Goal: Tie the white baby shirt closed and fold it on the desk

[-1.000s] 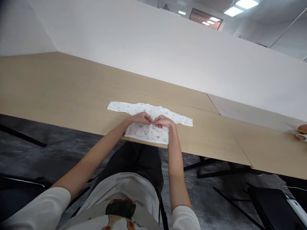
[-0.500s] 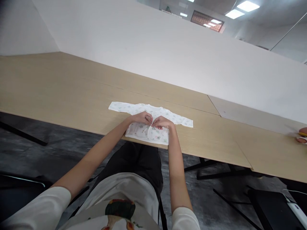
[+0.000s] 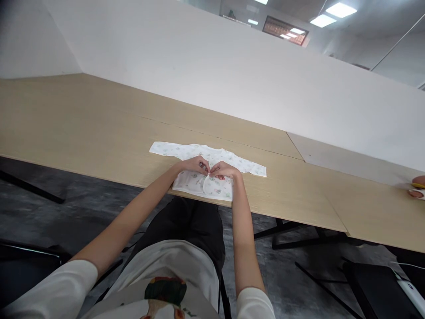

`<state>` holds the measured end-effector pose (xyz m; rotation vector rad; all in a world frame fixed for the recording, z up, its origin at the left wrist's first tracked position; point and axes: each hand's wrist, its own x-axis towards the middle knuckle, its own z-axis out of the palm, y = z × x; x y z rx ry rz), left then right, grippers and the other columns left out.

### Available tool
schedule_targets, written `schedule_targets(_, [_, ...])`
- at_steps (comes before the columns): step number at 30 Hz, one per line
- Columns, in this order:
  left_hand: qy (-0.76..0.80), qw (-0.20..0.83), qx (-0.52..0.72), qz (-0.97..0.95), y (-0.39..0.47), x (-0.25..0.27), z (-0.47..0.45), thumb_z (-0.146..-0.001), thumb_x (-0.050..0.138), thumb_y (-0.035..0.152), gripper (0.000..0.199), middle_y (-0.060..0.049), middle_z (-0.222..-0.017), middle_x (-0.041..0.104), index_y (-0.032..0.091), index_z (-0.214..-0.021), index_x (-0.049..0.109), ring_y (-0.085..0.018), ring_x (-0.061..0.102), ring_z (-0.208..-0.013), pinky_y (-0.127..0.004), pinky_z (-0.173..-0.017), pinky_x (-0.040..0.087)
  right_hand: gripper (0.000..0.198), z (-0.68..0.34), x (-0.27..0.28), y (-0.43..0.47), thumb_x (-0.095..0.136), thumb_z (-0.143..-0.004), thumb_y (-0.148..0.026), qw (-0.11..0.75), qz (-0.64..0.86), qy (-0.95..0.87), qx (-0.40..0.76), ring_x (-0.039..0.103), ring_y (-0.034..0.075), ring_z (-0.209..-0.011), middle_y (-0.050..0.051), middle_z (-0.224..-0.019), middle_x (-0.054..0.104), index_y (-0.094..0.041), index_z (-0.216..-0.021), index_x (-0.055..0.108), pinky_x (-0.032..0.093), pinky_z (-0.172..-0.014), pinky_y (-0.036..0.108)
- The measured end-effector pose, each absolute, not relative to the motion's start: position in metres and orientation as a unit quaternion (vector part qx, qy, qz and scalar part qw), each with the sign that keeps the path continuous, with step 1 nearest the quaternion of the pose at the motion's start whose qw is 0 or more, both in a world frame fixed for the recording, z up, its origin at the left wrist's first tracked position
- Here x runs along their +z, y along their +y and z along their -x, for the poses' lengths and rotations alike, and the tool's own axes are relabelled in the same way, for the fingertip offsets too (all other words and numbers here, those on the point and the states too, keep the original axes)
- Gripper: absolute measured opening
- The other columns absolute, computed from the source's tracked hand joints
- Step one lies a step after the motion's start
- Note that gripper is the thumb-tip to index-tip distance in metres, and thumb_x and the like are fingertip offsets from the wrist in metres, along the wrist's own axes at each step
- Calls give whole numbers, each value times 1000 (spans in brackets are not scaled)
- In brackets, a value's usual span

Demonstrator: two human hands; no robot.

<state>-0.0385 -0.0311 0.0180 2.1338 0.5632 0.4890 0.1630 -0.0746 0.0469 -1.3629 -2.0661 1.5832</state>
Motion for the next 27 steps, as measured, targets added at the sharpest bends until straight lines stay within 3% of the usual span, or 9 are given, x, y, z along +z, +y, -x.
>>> schedule_targets(10, [248,354,183,-883,-26,13,44,-68,70,30,17,-2,-81,71,21,-81,77,-13,58,-74,-23,-70,39,19,-164,50,-75,71,-67,-29,98,492,-677,538,35,4,-35,-7,-41,46,-11,-73,66,27,-34,18])
schedule_targets(15, [269,310,154,-898,-30,16,42,-71,63,24,15,1,-80,71,23,-78,76,-13,60,-76,-24,-77,39,21,-163,46,-75,73,-68,-30,92,511,-679,519,36,5,-35,-5,-42,47,-13,-63,61,29,-35,19])
schedule_targets(21, [374,254,292,-842,-29,17,36,-75,53,22,24,-3,-83,71,16,-86,73,-15,61,-75,-25,-71,44,32,-165,49,-68,76,-69,-36,105,527,-689,486,43,8,-39,-1,-45,51,-15,-57,55,35,-40,21])
schedule_targets(23, [449,178,310,-819,-21,19,41,-79,50,25,28,-6,-91,71,16,-94,72,-19,62,-84,-29,-78,44,27,-179,53,-60,71,-75,-35,181,592,-657,430,52,11,-45,3,-53,59,-14,-64,58,41,-47,22])
schedule_targets(25, [523,80,275,-803,-10,22,52,-82,49,28,32,-10,-105,69,17,-103,70,-24,60,-100,-36,-90,41,20,-202,54,-49,62,-81,-30,250,691,-611,296,60,15,-56,9,-66,66,-13,-71,61,46,-58,24])
schedule_targets(27, [574,7,214,-790,2,24,70,-85,48,31,36,-14,-119,63,16,-112,67,-29,54,-113,-43,-97,36,17,-230,51,-41,55,-84,-25,245,766,-580,128,66,20,-75,15,-85,70,-11,-82,66,47,-70,27])
